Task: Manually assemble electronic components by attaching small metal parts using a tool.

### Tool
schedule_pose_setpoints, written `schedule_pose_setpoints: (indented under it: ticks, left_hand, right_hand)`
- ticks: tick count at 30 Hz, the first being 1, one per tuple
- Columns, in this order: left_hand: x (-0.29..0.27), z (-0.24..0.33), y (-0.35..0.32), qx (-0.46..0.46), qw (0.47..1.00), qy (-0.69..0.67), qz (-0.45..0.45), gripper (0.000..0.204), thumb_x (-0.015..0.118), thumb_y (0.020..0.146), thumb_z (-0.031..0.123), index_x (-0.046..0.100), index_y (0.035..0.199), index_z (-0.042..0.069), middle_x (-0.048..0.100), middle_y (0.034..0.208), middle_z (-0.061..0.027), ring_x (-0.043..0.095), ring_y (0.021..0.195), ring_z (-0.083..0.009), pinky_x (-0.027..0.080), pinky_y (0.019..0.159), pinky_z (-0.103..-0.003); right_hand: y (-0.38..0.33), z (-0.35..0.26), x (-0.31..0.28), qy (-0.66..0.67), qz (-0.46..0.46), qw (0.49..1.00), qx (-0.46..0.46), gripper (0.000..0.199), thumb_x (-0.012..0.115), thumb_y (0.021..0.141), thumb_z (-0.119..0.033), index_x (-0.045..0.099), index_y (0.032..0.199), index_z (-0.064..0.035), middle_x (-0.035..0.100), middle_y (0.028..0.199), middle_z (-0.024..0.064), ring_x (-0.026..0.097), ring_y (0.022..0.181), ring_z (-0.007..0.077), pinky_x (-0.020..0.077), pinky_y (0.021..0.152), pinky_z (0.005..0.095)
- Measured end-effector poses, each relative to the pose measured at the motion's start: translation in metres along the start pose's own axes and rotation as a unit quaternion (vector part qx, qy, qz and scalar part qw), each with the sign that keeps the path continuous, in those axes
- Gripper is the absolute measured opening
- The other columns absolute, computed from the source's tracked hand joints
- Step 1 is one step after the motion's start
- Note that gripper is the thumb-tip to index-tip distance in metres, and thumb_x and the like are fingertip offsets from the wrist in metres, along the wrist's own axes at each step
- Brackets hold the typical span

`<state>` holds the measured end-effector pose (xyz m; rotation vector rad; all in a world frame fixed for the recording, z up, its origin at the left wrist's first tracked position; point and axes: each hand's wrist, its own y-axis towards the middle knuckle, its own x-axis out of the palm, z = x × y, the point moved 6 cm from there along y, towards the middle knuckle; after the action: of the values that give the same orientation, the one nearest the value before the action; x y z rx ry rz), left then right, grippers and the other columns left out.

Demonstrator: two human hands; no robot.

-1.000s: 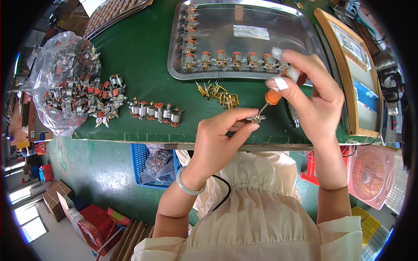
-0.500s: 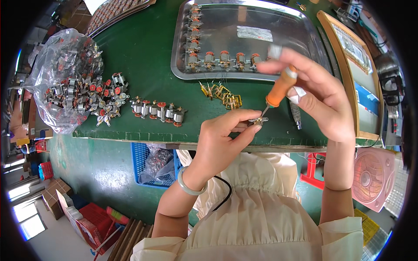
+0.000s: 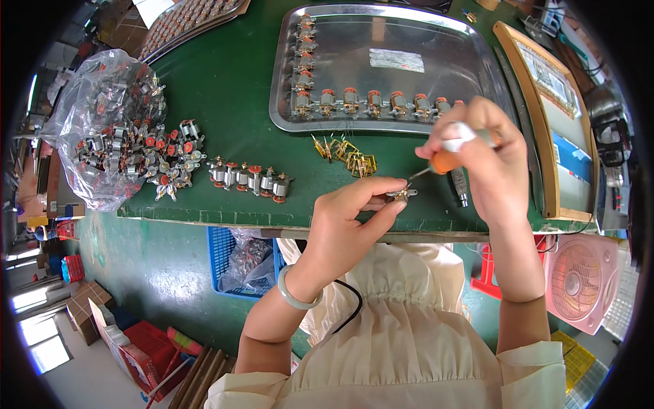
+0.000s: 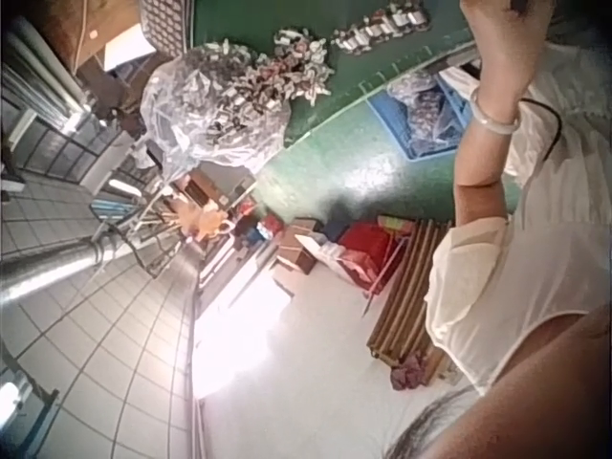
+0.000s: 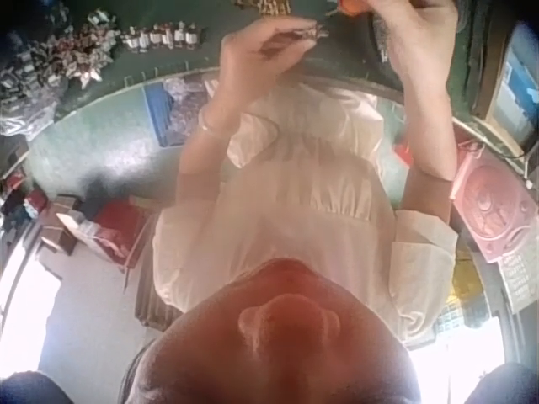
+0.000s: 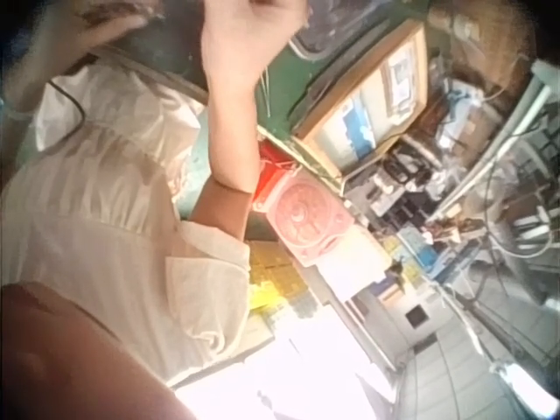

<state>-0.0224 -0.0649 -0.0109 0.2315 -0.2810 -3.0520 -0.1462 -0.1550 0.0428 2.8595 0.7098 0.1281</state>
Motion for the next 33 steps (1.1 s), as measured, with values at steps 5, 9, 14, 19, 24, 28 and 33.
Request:
schedule_pose_setpoints:
  ticks: [5,9,14,19,24,28,33]
  left_hand:
    - [-0.007,0.005,-0.001,0.026,0.976,-0.207,0.056,0.028,0.057,0.079,-0.005,0.055,0.107,-0.001,0.054,0.103,-0.0103,0.060,0.087,-0.0150,0.050,0.074,-0.024]
    - [-0.007,0.005,0.006,-0.040,0.955,-0.291,0.037,0.025,0.050,0.088,0.010,0.051,0.109,-0.005,0.058,0.092,-0.0119,0.062,0.084,-0.0236,0.053,0.075,-0.033]
    - [-0.005,0.007,0.006,-0.107,0.935,-0.337,0.015,0.026,0.046,0.090,0.013,0.051,0.109,-0.004,0.060,0.092,-0.0146,0.064,0.078,-0.0255,0.055,0.066,-0.032]
    - [0.000,0.009,0.006,-0.118,0.927,-0.357,0.009,0.026,0.045,0.090,0.012,0.050,0.110,-0.004,0.060,0.094,-0.0159,0.064,0.076,-0.0273,0.055,0.065,-0.032]
    - [0.001,0.010,0.006,-0.114,0.926,-0.360,0.004,0.026,0.044,0.091,0.012,0.050,0.110,-0.004,0.060,0.094,-0.0162,0.064,0.076,-0.0277,0.056,0.065,-0.032]
    - [0.001,0.011,0.005,-0.113,0.924,-0.365,0.000,0.026,0.045,0.090,0.012,0.050,0.111,-0.003,0.060,0.096,-0.0169,0.064,0.076,-0.0280,0.055,0.065,-0.033]
    - [0.000,0.010,0.004,-0.123,0.920,-0.372,-0.008,0.028,0.045,0.090,0.013,0.048,0.113,-0.004,0.060,0.099,-0.0180,0.064,0.078,-0.0290,0.055,0.067,-0.033]
  right_hand:
    - [-0.027,0.006,0.002,0.167,0.048,0.983,0.054,0.022,0.062,0.077,-0.005,0.042,0.085,-0.0034,0.058,0.084,0.0088,0.051,0.054,0.0086,0.0440,0.047,0.0212]
    - [-0.049,0.030,0.010,0.130,-0.006,0.964,0.233,0.018,0.060,0.079,-0.004,0.050,0.093,0.0008,0.048,0.060,-0.0010,0.041,0.045,0.0026,0.0337,0.039,0.0174]
    - [-0.046,0.032,0.023,0.233,0.031,0.950,0.208,0.022,0.060,0.081,-0.010,0.053,0.096,0.0041,0.049,0.061,-0.0014,0.038,0.045,0.0023,0.0340,0.039,0.0187]
    - [-0.043,0.033,0.020,0.268,0.048,0.949,0.160,0.020,0.060,0.081,-0.009,0.053,0.096,0.0035,0.052,0.064,0.0002,0.038,0.046,0.0030,0.0339,0.038,0.0201]
    - [-0.045,0.029,0.020,0.257,0.074,0.956,0.120,0.018,0.060,0.081,-0.007,0.054,0.094,0.0028,0.055,0.070,0.0022,0.040,0.049,0.0037,0.0344,0.039,0.0206]
    - [-0.049,0.030,0.017,0.258,0.076,0.956,0.118,0.017,0.060,0.080,-0.006,0.054,0.094,0.0023,0.054,0.070,0.0020,0.040,0.048,0.0039,0.0345,0.039,0.0208]
    - [-0.050,0.030,0.011,0.264,0.097,0.952,0.118,0.014,0.059,0.080,-0.005,0.055,0.091,0.0023,0.049,0.063,0.0005,0.038,0.047,0.0044,0.0338,0.039,0.0226]
